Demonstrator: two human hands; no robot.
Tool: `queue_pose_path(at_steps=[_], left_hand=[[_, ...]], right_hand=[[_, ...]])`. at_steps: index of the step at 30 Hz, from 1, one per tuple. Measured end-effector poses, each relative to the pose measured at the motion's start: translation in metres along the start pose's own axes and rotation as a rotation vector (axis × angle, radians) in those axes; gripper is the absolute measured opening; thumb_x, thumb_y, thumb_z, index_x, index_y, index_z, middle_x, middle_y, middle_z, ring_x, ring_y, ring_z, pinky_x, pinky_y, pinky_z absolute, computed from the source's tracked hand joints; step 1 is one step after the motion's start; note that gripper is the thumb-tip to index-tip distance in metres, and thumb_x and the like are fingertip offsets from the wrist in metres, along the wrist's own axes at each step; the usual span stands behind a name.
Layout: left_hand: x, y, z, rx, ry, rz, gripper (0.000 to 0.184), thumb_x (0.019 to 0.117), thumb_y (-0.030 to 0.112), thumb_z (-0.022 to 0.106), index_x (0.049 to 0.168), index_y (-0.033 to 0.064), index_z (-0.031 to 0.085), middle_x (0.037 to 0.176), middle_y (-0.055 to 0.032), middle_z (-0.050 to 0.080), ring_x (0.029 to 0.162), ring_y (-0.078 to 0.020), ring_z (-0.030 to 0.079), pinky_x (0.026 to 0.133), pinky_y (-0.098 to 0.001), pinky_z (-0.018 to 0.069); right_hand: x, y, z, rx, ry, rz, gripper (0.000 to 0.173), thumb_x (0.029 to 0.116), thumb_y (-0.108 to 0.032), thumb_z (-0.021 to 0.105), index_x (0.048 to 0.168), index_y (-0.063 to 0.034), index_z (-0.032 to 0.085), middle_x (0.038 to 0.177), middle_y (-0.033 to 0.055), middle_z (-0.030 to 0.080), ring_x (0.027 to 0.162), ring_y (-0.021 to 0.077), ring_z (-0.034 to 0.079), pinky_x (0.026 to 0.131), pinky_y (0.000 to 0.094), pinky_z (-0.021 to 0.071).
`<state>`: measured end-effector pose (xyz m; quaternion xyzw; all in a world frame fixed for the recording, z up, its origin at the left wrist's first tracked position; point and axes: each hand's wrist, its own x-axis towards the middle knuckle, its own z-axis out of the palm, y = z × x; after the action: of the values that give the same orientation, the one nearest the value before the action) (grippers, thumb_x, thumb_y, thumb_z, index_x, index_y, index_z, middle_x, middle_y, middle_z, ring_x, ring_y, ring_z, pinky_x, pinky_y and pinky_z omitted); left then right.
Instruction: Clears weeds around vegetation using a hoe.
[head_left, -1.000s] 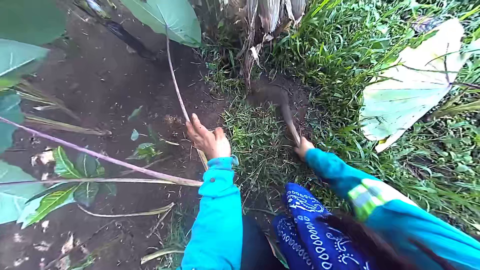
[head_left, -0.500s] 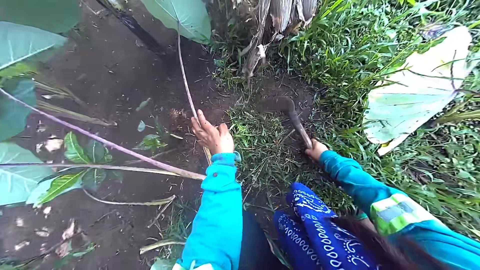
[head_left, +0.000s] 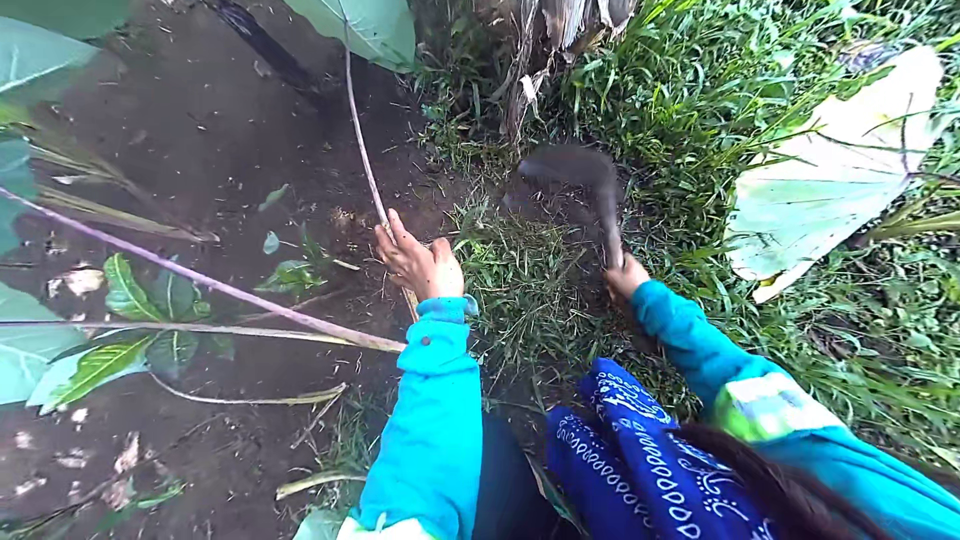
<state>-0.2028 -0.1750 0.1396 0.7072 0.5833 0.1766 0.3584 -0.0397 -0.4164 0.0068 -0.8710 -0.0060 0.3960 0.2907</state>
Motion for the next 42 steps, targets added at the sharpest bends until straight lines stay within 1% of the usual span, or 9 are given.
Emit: queue_pose_path(at_steps=[3,7,13,18,24,28,33,39,42], left_hand=[[-0.005,-0.002,0.001,0.036,-0.013,0.020,0.075,0.0978,0.014,0.050,0.165,0.0134,0.017,0.171,-0.0218,0.006,0.156,-0.0443,0.010,0.115,-0.0722,0.0163],[0.001,0.009,-0.001,0.025,-0.021,-0.039,0.075,0.0973,0.012,0.051,0.165,0.0150,0.019,0.172,-0.0201,0.004,0.158,-0.0416,0.006,0.118,-0.0696,0.0115],[-0.005,0.000,0.003,0.034,-0.021,0.030,0.074,0.0999,0.017,0.049,0.166,0.0141,0.016,0.171,-0.0217,0.006,0.156,-0.0449,0.012,0.114,-0.0729,0.0194],[-0.005,0.005,0.001,0.049,-0.036,-0.014,0.075,0.0988,0.015,0.054,0.165,0.0158,0.018,0.171,-0.0203,0.005,0.157,-0.0416,0.012,0.117,-0.0684,0.0186],[-0.008,-0.003,0.008,0.048,-0.044,0.046,0.076,0.0988,0.018,0.049,0.166,0.0162,0.014,0.171,-0.0224,0.006,0.155,-0.0464,0.012,0.112,-0.0760,0.0198],[-0.003,-0.003,0.007,0.053,-0.035,0.059,0.075,0.0990,0.017,0.051,0.165,0.0137,0.016,0.170,-0.0242,0.007,0.154,-0.0475,0.013,0.111,-0.0761,0.0210],[-0.002,0.014,0.004,0.037,-0.034,-0.022,0.075,0.0979,0.013,0.052,0.165,0.0148,0.019,0.171,-0.0216,0.005,0.157,-0.0408,0.008,0.118,-0.0678,0.0143],[-0.002,0.016,0.004,0.033,-0.041,-0.027,0.074,0.0985,0.014,0.052,0.165,0.0145,0.018,0.171,-0.0211,0.007,0.157,-0.0411,0.007,0.117,-0.0688,0.0137],[-0.002,0.016,0.004,0.045,-0.042,-0.024,0.074,0.0990,0.013,0.052,0.165,0.0142,0.019,0.171,-0.0215,0.006,0.157,-0.0413,0.008,0.118,-0.0687,0.0141]], right_hand=[[-0.005,-0.047,-0.001,0.043,-0.110,0.262,0.056,0.1058,-0.009,0.049,0.156,-0.0006,0.025,0.129,0.0262,0.058,0.105,0.0361,0.065,0.093,0.0511,0.0536],[-0.029,0.061,0.015,-0.280,-0.125,0.119,0.064,0.0979,-0.012,0.063,0.153,0.0044,0.035,0.135,0.0342,0.058,0.122,0.0473,0.061,0.103,0.0614,0.0481],[0.002,0.023,0.001,0.098,0.100,0.132,0.054,0.1018,-0.013,0.057,0.149,0.0030,0.035,0.101,0.0244,0.062,0.071,0.0291,0.064,0.070,0.0458,0.0563],[-0.020,0.042,-0.018,-0.229,-0.126,0.154,0.060,0.1018,-0.013,0.059,0.154,0.0031,0.034,0.132,0.0344,0.058,0.113,0.0458,0.064,0.096,0.0600,0.0516],[0.011,0.047,0.002,0.035,0.133,0.139,0.056,0.0997,-0.011,0.059,0.149,0.0020,0.036,0.107,0.0281,0.062,0.077,0.0354,0.066,0.071,0.0515,0.0569],[-0.044,0.073,-0.014,-0.362,-0.177,0.169,0.064,0.0997,-0.013,0.062,0.155,0.0026,0.033,0.138,0.0340,0.056,0.127,0.0471,0.058,0.106,0.0613,0.0453],[-0.026,0.049,-0.009,-0.015,0.046,0.189,0.055,0.1023,-0.012,0.057,0.150,0.0041,0.034,0.110,0.0274,0.061,0.081,0.0325,0.065,0.074,0.0473,0.0558],[-0.052,0.059,-0.034,-0.395,-0.163,0.177,0.062,0.0999,-0.012,0.061,0.154,0.0033,0.035,0.138,0.0342,0.056,0.127,0.0474,0.058,0.106,0.0620,0.0448],[-0.041,0.044,-0.032,-0.124,0.024,0.164,0.054,0.1028,-0.010,0.057,0.151,0.0036,0.036,0.115,0.0301,0.063,0.092,0.0372,0.067,0.085,0.0521,0.0541]])
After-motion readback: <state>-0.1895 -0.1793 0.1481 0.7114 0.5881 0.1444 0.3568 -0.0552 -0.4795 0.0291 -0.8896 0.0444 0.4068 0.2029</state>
